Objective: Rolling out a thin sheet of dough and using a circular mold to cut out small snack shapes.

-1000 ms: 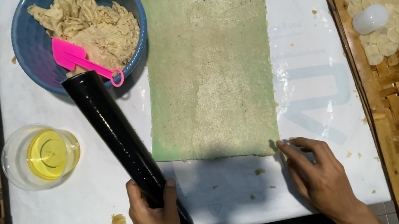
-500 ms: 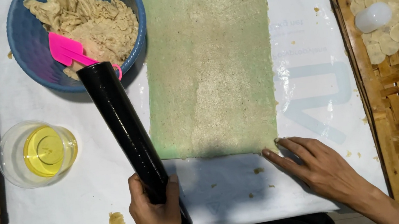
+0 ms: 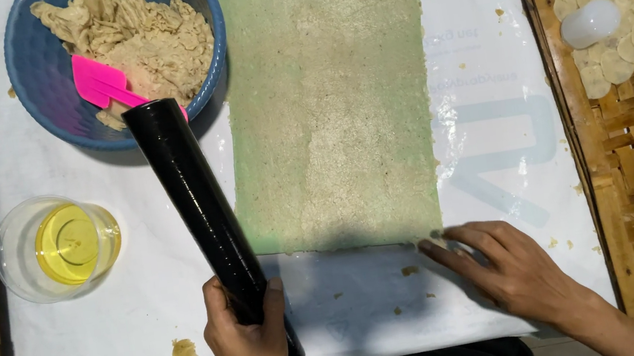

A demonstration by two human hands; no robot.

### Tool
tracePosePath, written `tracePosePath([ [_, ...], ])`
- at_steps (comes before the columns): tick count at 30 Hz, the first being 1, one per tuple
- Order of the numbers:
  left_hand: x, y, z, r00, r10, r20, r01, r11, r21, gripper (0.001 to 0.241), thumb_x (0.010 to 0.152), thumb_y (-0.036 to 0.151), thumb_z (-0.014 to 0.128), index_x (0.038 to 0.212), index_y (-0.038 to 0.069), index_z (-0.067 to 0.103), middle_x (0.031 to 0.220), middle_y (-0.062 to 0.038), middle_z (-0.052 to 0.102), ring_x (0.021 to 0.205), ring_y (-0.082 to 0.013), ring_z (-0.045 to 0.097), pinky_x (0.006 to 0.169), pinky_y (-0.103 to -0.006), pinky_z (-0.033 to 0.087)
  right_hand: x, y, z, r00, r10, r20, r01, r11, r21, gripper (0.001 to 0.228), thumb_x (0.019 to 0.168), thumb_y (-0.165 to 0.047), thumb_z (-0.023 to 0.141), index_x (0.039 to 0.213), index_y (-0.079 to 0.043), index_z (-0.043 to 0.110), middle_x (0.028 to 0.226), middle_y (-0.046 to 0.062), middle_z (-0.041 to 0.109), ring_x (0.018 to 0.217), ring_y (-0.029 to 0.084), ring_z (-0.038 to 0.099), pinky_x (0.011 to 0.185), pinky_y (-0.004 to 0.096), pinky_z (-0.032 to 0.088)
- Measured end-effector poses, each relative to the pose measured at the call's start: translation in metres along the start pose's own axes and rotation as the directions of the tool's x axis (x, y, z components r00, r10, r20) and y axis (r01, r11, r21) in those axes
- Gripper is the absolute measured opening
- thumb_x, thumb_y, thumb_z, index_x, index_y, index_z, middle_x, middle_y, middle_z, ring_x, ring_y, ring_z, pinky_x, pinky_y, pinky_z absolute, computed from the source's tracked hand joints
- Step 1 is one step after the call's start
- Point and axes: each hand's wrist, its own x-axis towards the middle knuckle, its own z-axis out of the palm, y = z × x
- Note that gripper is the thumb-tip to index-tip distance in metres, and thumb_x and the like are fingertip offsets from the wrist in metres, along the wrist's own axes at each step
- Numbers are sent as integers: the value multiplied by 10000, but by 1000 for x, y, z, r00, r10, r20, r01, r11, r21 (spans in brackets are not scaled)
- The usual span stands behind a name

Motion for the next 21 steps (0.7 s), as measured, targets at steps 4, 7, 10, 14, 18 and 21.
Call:
tracePosePath([
  [4,-2,1,1,999,38,-13,-38,999,-10,352,813,113,779,1060,54,534,668,-26,649,491,-151,560,503,-298,463,12,1,2,991,-83,108,94,991,-98,600,910,-207,616,1499,-229,501,1351,58,561,1139,199,558,916,317,512],
  [7,-9,5,3,1000,2,-21,-3,999,-37,374,819,124,777,1089,51,529,668,-25,641,491,-148,552,496,-292,464,15,-3,-2,997,-82,14,82,996,40,468,865,-257,697,1328,-204,649,1334,59,590,1169,216,577,919,350,517],
  [10,-18,13,10,1000,4,2,-4,994,-107,390,816,135,760,1116,30,534,643,-35,641,450,-162,558,460,-302,471,24,-10,-13,998,15,-69,-5,990,144,405,852,-274,726,1233,-139,707,1225,86,639,1047,199,633,864,328,540],
  [14,-35,20,29,972,-67,226,98,987,-127,504,800,221,767,1214,50,537,727,-55,737,515,-209,675,508,-350,561,58,-27,-38,955,266,-129,-192,890,413,301,845,-82,655,1131,-94,748,1102,102,624,944,220,624,822,327,542],
  [18,-49,14,49,909,-73,410,180,957,-227,497,812,245,763,1203,54,522,797,-51,694,622,-166,651,597,-334,567,89,-27,-38,882,456,-117,-350,801,485,252,879,-67,706,1123,-48,766,998,102,690,618,115,565,465,218,418],
  [21,-40,30,32,928,-53,368,175,936,-306,557,783,191,689,1321,101,578,1109,-48,819,695,-185,727,696,-339,601,118,-28,-44,864,504,-1,-425,730,536,275,866,-36,715,1134,-40,775,954,78,710,581,112,600,458,228,462],
])
